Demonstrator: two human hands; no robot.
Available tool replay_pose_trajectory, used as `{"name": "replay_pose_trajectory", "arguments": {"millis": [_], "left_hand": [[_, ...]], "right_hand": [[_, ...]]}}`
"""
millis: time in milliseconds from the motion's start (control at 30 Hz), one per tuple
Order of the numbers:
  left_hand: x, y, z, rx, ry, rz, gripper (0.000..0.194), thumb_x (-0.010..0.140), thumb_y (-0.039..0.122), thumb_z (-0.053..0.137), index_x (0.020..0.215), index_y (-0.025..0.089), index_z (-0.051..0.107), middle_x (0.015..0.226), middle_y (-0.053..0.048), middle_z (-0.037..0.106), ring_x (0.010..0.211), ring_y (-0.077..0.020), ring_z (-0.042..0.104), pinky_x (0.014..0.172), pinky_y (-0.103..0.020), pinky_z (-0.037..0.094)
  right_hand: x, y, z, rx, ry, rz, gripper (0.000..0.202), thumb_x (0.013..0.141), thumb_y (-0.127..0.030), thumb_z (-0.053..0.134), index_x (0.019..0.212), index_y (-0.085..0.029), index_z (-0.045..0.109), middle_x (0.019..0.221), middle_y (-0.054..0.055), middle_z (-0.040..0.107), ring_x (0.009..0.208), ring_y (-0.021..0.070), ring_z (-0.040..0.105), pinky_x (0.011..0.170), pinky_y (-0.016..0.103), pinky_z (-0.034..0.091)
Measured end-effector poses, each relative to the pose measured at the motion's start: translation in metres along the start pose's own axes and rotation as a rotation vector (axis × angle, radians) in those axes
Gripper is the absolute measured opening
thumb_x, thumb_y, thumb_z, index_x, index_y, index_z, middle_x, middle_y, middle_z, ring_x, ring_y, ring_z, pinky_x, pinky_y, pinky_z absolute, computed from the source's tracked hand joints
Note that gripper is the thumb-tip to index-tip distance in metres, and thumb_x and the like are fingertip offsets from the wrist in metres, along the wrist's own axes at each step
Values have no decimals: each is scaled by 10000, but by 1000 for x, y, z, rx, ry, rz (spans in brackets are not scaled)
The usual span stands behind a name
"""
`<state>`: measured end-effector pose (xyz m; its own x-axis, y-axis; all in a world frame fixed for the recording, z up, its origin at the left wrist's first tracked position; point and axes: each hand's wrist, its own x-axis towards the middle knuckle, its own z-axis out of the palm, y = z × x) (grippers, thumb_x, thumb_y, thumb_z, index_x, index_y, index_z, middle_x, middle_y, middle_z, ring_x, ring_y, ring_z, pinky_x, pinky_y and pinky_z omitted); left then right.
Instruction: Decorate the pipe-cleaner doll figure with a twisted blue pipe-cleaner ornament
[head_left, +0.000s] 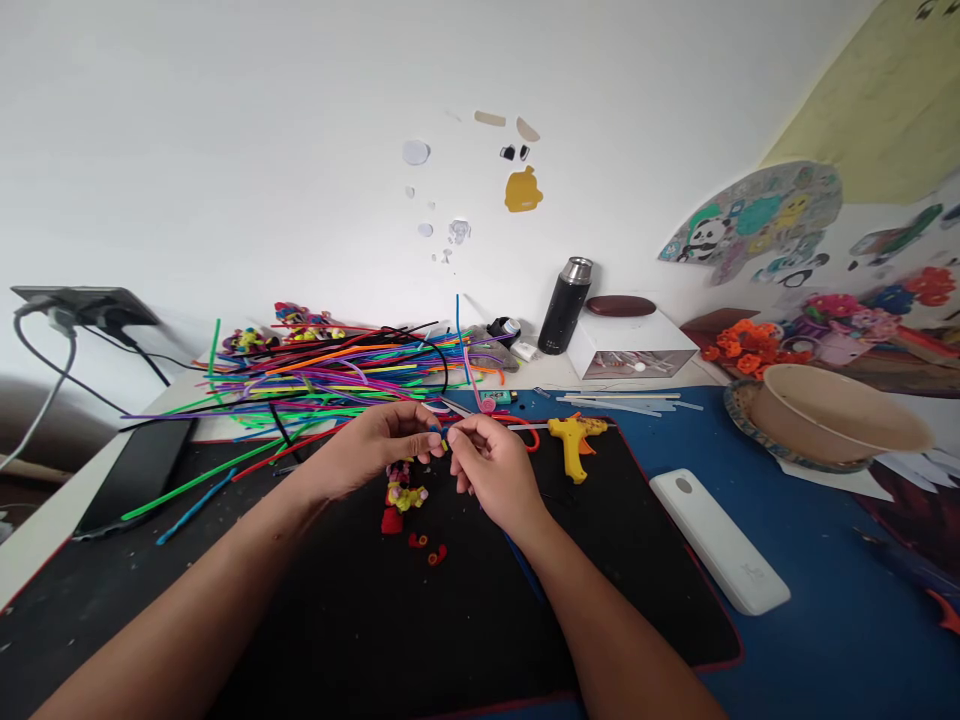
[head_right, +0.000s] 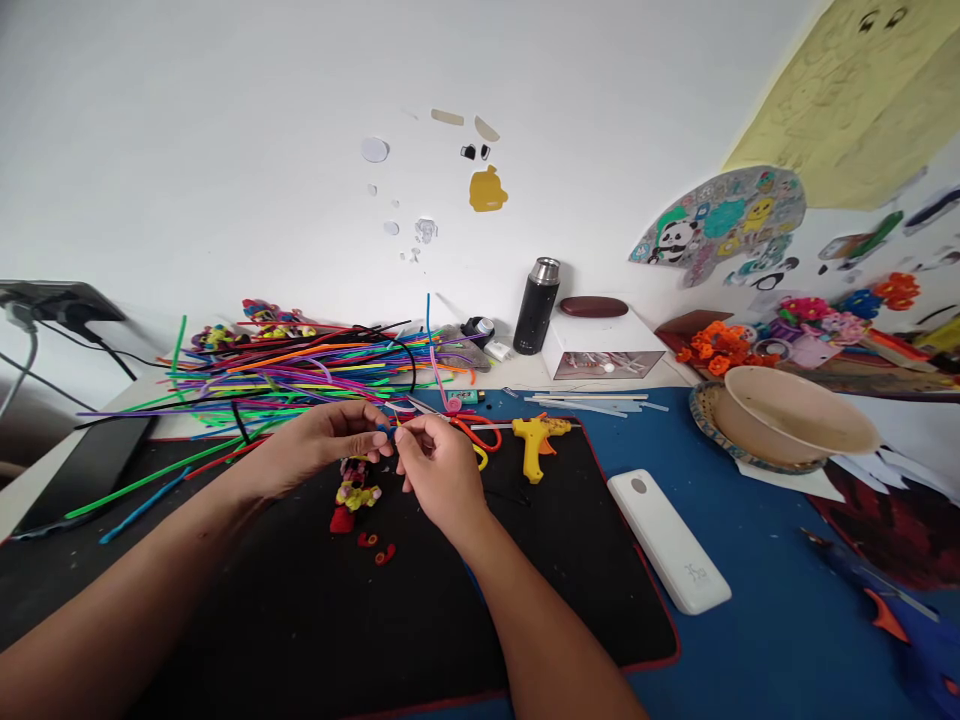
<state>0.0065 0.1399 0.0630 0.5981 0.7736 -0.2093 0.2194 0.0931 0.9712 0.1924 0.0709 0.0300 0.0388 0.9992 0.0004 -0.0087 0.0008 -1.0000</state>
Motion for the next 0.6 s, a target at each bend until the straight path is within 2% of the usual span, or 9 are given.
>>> {"name": "replay_pose_trajectory", "arguments": {"millis": [133, 400, 600], "left_hand": [[1, -3, 0, 24, 0, -20, 428, 801, 555, 845, 948, 182, 698, 884, -47, 753, 788, -198, 666, 643, -287, 500], [1, -4, 0, 64, 25, -14, 413, 813, 567, 814, 909, 179, 710, 853, -53, 751, 760, -202, 662, 621, -287, 493], [1, -2, 1, 31, 26, -17, 426, 796, 575, 829, 911, 184, 708, 854, -52, 750, 750, -200, 663, 623, -285, 497]], "right_hand": [[-1, 0, 1, -26, -3, -21, 219, 946, -422, 639, 885, -212, 643, 629, -45, 608, 442, 103, 555, 442, 214, 415], [0, 3, 0, -64, -14, -45, 187, 968, -387, 618, 902, -218, 665, 651, -35, 624, 458, 113, 566, 473, 234, 445], [0, 0, 1, -31, 0, -31, 169, 939, -392, 645, 926, -225, 666, 656, -33, 622, 466, 122, 559, 456, 239, 459]]}}
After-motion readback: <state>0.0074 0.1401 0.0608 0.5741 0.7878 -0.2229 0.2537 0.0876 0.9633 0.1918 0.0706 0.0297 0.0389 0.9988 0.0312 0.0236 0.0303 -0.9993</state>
